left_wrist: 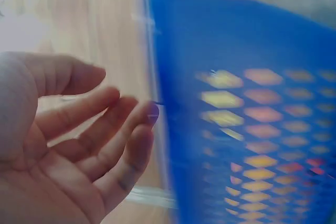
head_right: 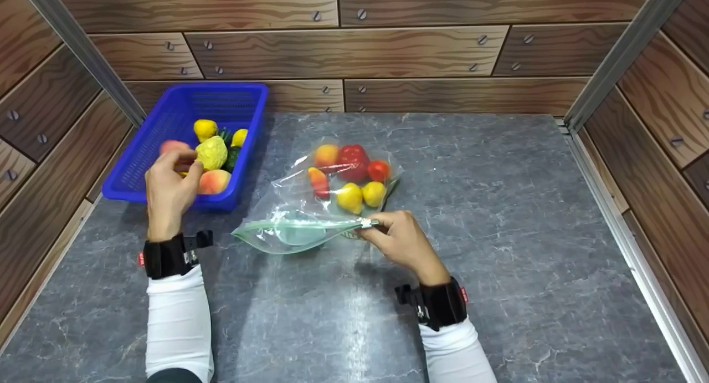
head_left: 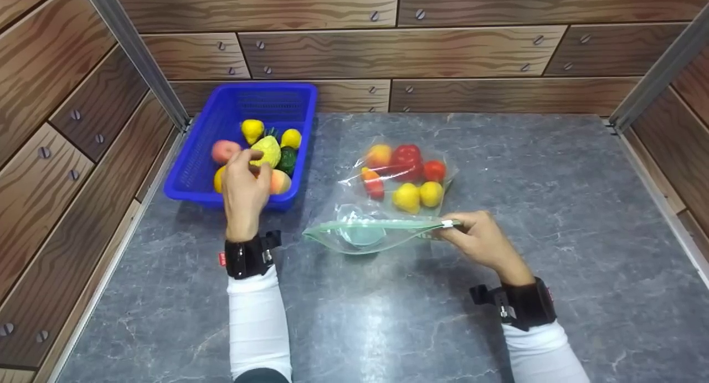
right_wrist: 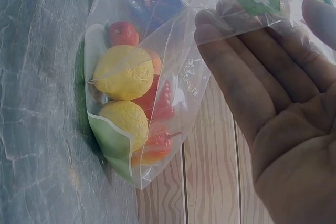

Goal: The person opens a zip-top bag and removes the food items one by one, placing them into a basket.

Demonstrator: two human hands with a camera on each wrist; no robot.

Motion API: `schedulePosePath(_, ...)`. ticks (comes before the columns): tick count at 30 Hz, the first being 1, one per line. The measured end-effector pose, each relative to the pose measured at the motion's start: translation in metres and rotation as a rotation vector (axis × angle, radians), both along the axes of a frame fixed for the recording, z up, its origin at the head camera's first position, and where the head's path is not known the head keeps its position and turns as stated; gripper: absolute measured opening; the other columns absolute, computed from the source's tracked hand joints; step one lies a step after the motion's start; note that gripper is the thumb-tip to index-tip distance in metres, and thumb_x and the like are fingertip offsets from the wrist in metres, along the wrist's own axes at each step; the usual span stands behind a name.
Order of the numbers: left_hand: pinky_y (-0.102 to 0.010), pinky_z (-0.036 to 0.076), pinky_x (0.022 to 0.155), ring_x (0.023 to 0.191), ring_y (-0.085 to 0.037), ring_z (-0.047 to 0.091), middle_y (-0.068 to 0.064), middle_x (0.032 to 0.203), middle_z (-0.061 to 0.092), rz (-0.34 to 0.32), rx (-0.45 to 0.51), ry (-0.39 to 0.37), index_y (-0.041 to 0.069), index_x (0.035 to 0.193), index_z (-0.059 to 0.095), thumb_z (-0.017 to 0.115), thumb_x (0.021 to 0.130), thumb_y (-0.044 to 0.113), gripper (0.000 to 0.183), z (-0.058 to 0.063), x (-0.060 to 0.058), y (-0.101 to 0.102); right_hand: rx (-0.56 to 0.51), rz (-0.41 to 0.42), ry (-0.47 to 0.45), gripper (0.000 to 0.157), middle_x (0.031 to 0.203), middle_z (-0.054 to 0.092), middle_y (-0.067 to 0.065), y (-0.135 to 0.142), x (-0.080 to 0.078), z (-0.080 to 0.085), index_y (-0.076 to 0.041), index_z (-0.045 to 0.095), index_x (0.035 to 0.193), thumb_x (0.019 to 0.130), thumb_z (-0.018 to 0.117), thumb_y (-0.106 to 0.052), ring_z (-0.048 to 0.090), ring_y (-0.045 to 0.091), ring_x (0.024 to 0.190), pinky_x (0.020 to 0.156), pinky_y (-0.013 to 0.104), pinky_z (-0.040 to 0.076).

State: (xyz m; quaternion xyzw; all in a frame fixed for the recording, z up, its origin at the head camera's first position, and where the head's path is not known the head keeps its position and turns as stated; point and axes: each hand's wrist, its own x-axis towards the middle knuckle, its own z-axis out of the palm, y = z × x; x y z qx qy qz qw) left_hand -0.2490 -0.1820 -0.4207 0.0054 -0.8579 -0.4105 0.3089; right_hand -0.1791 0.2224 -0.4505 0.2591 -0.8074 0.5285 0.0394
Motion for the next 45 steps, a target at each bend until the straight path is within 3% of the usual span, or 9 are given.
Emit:
schedulePosePath(8, -0.037, 0.060, 0.072, 0.077, -0.024, 0.069, -0.015, 0.098, 0.070, -0.266, -0.012, 0.164, -0.002, 0.106, 0.074, 0.069, 0.089, 0.001, 0.018, 0.035, 0.027, 0.032, -0.001, -0.012, 0.008, 0.008, 0.086, 0.076, 0.020, 0.000, 0.000, 0.001, 0.009, 0.076, 0.095, 0.090, 0.070, 0.008, 0.066, -0.001, 0.069, 0.059, 0.017, 0.054)
schedulePosePath(16, -0.028, 0.057, 0.077, 0.084, -0.018, 0.067, -0.011, 0.101, 0.072, -0.530, -0.068, 0.253, 0.000, 0.107, 0.075, 0.070, 0.091, 0.000, 0.016, 0.054, 0.054, 0.058, -0.014, -0.001, 0.009, 0.008, 0.087, 0.076, 0.022, 0.000, 0.000, 0.000, 0.010, 0.075, 0.096, 0.090, 0.069, 0.010, 0.070, 0.003, 0.074, 0.064, 0.022, 0.060)
schedulePosePath(24, -0.033, 0.059, 0.083, 0.092, -0.018, 0.067, -0.010, 0.107, 0.073, -0.834, -0.106, 0.205, 0.000, 0.111, 0.073, 0.068, 0.094, 0.000, 0.018, 0.061, 0.073, 0.077, -0.023, 0.005, 0.004, 0.008, 0.087, 0.075, 0.023, 0.000, -0.001, 0.000, 0.012, 0.075, 0.096, 0.090, 0.069, 0.010, 0.071, 0.001, 0.076, 0.067, 0.019, 0.059)
schedulePosePath(28, -0.030, 0.058, 0.089, 0.097, -0.020, 0.069, -0.009, 0.111, 0.073, -1.015, -0.181, 0.128, 0.002, 0.116, 0.072, 0.068, 0.096, 0.004, 0.020, 0.063, 0.082, 0.086, -0.031, 0.002, -0.003, 0.008, 0.087, 0.075, 0.024, 0.000, 0.000, 0.001, 0.012, 0.075, 0.096, 0.091, 0.068, 0.010, 0.071, 0.001, 0.076, 0.066, 0.018, 0.059)
schedulePosePath(30, -0.028, 0.057, 0.090, 0.096, -0.018, 0.068, -0.007, 0.111, 0.073, -1.074, -0.240, 0.091, 0.003, 0.118, 0.072, 0.068, 0.098, 0.008, 0.021, 0.064, 0.086, 0.091, -0.032, 0.001, -0.002, 0.009, 0.087, 0.075, 0.024, 0.000, 0.000, 0.001, 0.012, 0.075, 0.096, 0.091, 0.068, 0.010, 0.070, 0.001, 0.075, 0.065, 0.019, 0.059)
schedulePosePath(36, -0.027, 0.055, 0.087, 0.095, -0.015, 0.065, -0.003, 0.110, 0.072, -1.130, -0.426, -0.039, 0.008, 0.122, 0.072, 0.064, 0.101, 0.012, 0.023, 0.065, 0.095, 0.103, -0.024, -0.012, 0.012, 0.009, 0.086, 0.075, 0.022, 0.001, 0.000, 0.001, 0.011, 0.075, 0.096, 0.090, 0.069, 0.010, 0.069, 0.000, 0.072, 0.062, 0.020, 0.058)
schedulePosePath(45, -0.031, 0.054, 0.099, 0.109, -0.017, 0.066, -0.004, 0.124, 0.071, -1.064, -0.648, -0.253, 0.008, 0.130, 0.068, 0.059, 0.103, 0.010, 0.028, 0.062, 0.101, 0.119, -0.032, -0.010, 0.021, 0.009, 0.086, 0.075, 0.022, 0.002, -0.001, 0.001, 0.011, 0.075, 0.096, 0.090, 0.068, 0.010, 0.069, 0.001, 0.072, 0.063, 0.021, 0.059)
